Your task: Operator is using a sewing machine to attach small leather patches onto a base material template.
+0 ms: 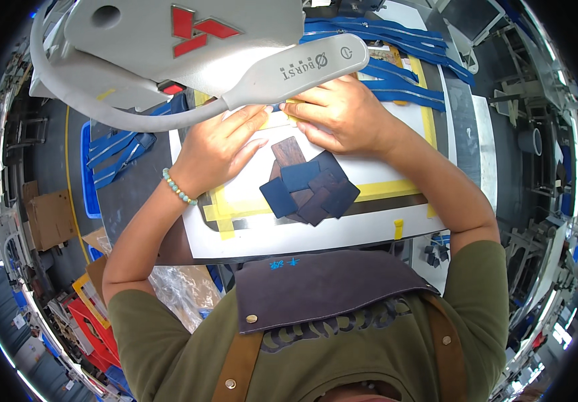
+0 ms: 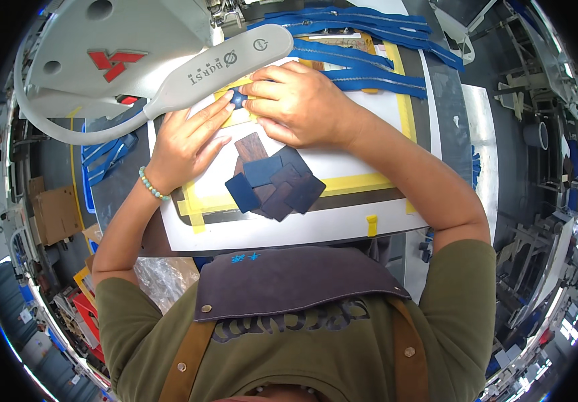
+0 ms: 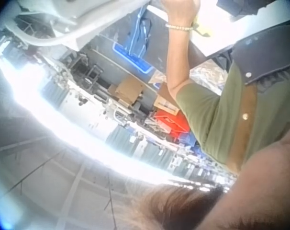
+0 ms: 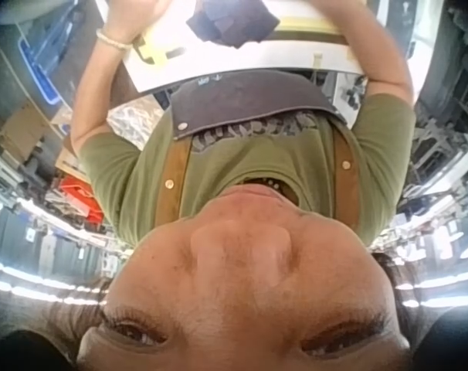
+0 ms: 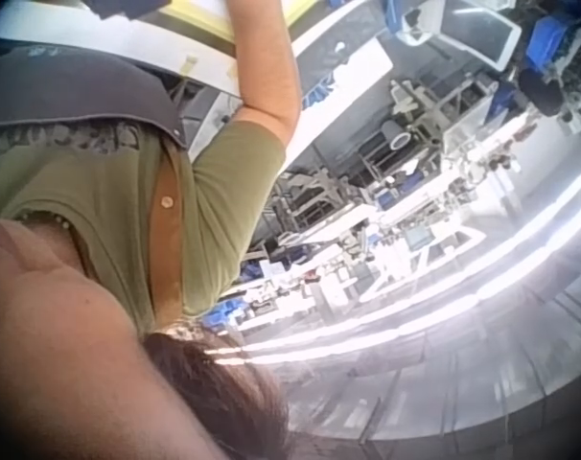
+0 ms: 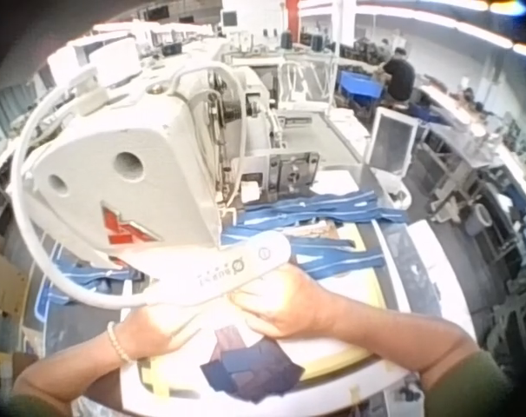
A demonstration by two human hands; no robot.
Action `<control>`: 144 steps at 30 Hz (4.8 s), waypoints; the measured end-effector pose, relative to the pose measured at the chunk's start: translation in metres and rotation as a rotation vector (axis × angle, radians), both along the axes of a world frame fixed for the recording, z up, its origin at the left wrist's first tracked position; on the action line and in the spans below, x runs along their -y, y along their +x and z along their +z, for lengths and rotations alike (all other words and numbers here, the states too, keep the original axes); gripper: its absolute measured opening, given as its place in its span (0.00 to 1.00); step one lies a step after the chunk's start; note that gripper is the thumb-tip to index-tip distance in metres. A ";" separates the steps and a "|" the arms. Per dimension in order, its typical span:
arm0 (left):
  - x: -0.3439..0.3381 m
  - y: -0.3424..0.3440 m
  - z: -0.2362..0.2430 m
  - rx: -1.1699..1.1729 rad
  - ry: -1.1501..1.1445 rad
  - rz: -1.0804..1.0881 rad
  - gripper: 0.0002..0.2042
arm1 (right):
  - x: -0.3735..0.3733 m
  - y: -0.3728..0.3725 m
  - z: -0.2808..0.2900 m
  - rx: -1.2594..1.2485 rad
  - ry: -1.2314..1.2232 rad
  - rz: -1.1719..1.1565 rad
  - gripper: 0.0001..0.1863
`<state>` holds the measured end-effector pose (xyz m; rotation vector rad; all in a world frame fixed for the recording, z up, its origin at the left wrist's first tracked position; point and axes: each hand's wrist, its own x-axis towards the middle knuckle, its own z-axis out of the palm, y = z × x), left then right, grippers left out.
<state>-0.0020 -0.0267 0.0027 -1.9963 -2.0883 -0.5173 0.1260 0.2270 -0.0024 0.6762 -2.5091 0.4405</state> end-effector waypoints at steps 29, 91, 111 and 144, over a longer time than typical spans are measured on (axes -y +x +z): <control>-0.007 -0.002 0.007 -0.006 -0.064 -0.029 0.19 | -0.001 0.018 0.028 0.152 0.123 -0.074 0.17; 0.023 0.005 0.002 0.496 -0.064 0.240 0.17 | 0.013 0.027 0.030 0.238 0.036 -0.164 0.14; 0.011 0.007 -0.004 0.081 0.122 0.258 0.19 | -0.009 0.003 0.018 0.244 0.136 -0.369 0.16; 0.003 0.021 -0.007 1.033 0.394 0.200 0.31 | 0.070 0.068 0.095 0.807 -0.205 0.377 0.20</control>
